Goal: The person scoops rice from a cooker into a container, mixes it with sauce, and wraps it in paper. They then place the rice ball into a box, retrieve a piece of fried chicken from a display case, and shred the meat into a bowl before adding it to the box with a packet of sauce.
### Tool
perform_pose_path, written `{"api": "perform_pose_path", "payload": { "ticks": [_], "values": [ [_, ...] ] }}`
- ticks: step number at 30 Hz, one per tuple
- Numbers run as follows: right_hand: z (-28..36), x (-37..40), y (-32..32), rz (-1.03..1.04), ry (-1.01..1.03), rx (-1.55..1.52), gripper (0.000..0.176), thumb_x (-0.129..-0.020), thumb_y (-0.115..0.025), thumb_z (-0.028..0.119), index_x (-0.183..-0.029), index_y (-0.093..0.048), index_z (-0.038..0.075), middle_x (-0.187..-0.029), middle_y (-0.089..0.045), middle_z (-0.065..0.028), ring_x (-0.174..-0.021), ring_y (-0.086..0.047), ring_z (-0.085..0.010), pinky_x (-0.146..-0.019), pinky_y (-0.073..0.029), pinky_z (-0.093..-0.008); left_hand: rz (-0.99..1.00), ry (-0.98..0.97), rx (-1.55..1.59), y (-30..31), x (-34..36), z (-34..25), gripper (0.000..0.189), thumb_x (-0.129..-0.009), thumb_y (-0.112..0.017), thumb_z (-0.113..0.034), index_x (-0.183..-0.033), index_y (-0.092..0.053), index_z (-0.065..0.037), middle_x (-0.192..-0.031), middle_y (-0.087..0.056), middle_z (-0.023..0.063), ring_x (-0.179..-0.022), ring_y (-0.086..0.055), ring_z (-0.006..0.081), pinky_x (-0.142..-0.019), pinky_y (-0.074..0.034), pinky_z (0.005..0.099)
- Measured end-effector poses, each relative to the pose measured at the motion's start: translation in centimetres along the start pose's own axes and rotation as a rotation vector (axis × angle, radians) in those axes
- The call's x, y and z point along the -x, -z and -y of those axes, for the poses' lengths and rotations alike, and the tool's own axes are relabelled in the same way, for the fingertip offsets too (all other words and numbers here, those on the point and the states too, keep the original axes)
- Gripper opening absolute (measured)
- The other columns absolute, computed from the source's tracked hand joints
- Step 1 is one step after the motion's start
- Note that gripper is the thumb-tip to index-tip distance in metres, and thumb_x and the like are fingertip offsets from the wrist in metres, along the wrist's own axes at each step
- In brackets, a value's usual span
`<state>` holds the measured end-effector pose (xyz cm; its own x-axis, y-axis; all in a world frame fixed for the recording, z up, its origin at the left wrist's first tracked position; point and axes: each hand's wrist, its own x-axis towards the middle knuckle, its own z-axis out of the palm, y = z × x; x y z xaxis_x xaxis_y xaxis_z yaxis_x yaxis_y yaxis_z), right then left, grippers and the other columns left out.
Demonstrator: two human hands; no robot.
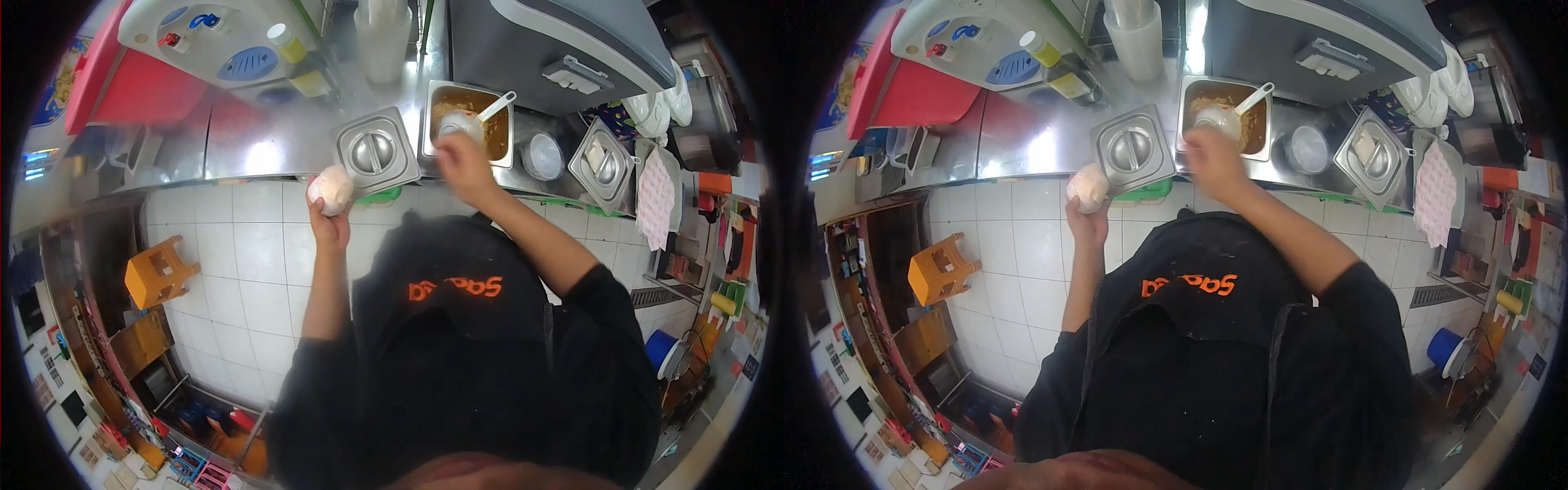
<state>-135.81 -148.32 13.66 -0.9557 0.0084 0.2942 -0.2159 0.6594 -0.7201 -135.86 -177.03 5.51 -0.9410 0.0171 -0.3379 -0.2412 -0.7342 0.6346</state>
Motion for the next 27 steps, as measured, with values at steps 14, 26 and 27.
{"api": "perform_pose_path", "payload": {
  "ticks": [14,26,27],
  "values": [
    [9.1,-5.5,-10.0,0.465,-0.073,0.008,0.036,-0.083,-0.051,0.011,-0.117,-0.05,-0.002,-0.09,-0.064,-0.0223,-0.084,-0.064,-0.0377,-0.075,-0.048,-0.0485,0.163,-0.009,0.387,-1.0,9.0,-6.0,0.081,-0.072,-0.065,-0.037,-0.142,-0.029,-0.017,-0.129,-0.049,0.0126,-0.109,-0.055,0.0273,-0.094,-0.042,0.0499],
    [-4.2,-4.5,4.3,0.317,0.052,0.228,0.033,-0.072,-0.057,0.003,-0.102,-0.063,0.014,-0.098,-0.057,-0.0138,-0.097,-0.055,-0.0341,-0.084,-0.044,-0.0435,0.221,0.0,0.34,-6.8,7.8,-9.0,0.062,-0.08,-0.056,-0.033,-0.132,-0.041,-0.002,-0.114,-0.059,0.0158,-0.099,-0.06,0.035,-0.08,-0.052,0.0424],
    [-3.9,-4.0,4.9,0.193,0.172,0.319,0.032,-0.071,-0.058,0.004,-0.101,-0.063,0.014,-0.098,-0.056,-0.0127,-0.096,-0.054,-0.0323,-0.083,-0.044,-0.0427,0.228,0.019,0.338,-7.8,7.5,-8.4,0.062,-0.08,-0.056,-0.033,-0.132,-0.041,-0.002,-0.114,-0.059,0.0158,-0.099,-0.06,0.035,-0.08,-0.052,0.0424]
  ]
}}
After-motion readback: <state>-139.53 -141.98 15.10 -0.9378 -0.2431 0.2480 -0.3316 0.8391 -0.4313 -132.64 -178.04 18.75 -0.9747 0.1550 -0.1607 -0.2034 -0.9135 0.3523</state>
